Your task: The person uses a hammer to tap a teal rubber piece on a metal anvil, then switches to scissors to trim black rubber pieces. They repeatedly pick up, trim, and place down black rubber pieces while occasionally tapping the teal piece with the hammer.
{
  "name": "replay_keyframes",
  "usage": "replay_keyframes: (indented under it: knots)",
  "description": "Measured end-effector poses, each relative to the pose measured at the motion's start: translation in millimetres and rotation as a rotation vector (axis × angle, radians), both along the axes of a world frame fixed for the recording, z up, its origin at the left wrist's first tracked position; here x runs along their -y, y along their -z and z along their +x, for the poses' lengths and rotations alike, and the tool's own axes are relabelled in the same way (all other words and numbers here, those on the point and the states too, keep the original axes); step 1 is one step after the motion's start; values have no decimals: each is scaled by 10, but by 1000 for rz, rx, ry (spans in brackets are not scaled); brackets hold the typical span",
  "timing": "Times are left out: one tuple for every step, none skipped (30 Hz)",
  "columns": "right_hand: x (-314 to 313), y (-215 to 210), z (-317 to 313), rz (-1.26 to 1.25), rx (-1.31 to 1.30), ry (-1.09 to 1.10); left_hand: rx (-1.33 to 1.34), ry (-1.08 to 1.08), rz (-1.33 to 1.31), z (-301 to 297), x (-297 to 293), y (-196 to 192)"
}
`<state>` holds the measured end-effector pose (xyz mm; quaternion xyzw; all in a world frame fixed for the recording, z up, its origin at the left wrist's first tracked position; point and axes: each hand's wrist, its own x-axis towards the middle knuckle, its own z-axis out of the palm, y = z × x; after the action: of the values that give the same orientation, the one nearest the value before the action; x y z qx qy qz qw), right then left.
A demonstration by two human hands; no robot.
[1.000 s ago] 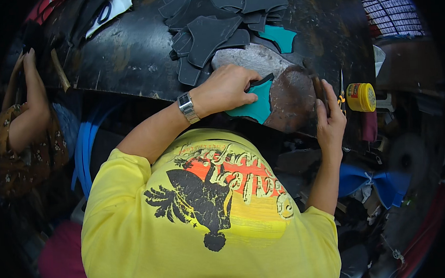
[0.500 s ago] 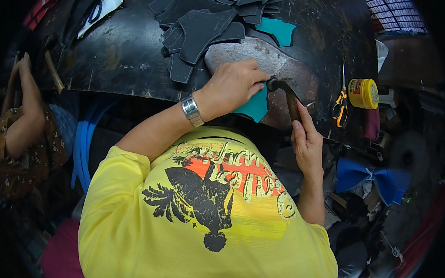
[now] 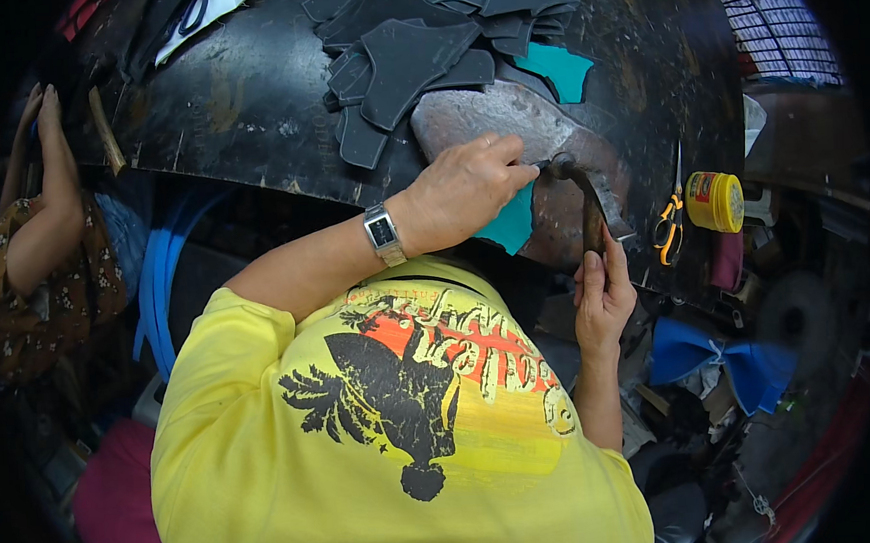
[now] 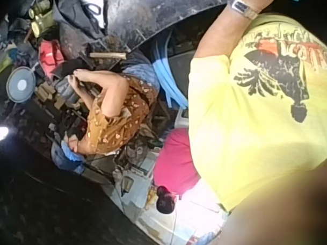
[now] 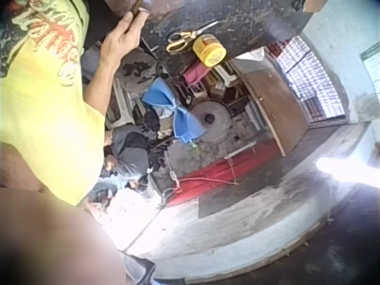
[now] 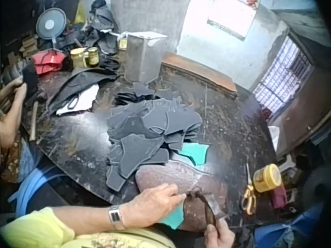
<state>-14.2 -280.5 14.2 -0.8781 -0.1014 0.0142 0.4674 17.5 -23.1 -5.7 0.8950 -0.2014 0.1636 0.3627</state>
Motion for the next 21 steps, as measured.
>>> replay_keyframes:
  knots:
    - [-2,11,7,-8,10,-10,3,-2,8,-6,2,-2]
    - [-7,22,18,-16,19,-19,0,-2,7,-7,2,-4]
    - [-10,28,23,-24,27,-29,-4,-3,5,-12,3,-5]
    - [-12,31,24,-22,-5,-9,-10,-5,3,-18,3,-7]
    - [-14,32,25,-20,-37,11,-14,-7,6,-20,-1,-9]
    - [-14,33,22,-7,-65,31,-17,-8,9,-21,0,-10]
    - [-16,39,25,-18,-50,18,-17,-8,11,-19,2,-11]
    - [-18,49,26,-20,-31,3,-21,-8,11,-17,3,-11]
    - [-16,59,27,-28,-40,-4,-23,-10,9,-17,4,-12]
    - [-14,70,28,-21,-16,-10,-25,-12,8,-16,3,-12]
    - [-12,81,30,-18,-20,-9,-25,-11,3,-13,0,-12]
    - [-12,90,33,-15,-24,-9,-26,-10,-1,-11,-2,-13]
    - [-14,97,38,-19,-16,-13,-32,-8,-7,-10,-4,-13]
    - [-18,97,46,-22,-7,-16,-34,-9,-4,-10,-4,-15]
    - [-25,89,57,-26,2,-19,-40,-10,-3,-7,-3,-16]
    - [-30,69,71,-54,-3,-25,-47,-11,-3,-5,-1,-17]
    - [-35,35,86,-83,-8,-32,-47,-11,-9,-3,0,-19]
    - [-45,-3,103,-112,-12,-39,-48,-11,-14,0,-1,-21]
    - [-54,-53,119,-146,-25,-40,-57,-9,-18,1,-2,-25]
    - [-55,-116,138,-180,-38,-41,-52,-16,-20,-1,-5,-29]
    - [-61,-178,154,-212,-73,-35,-56,-19,-21,-4,-9,-34]
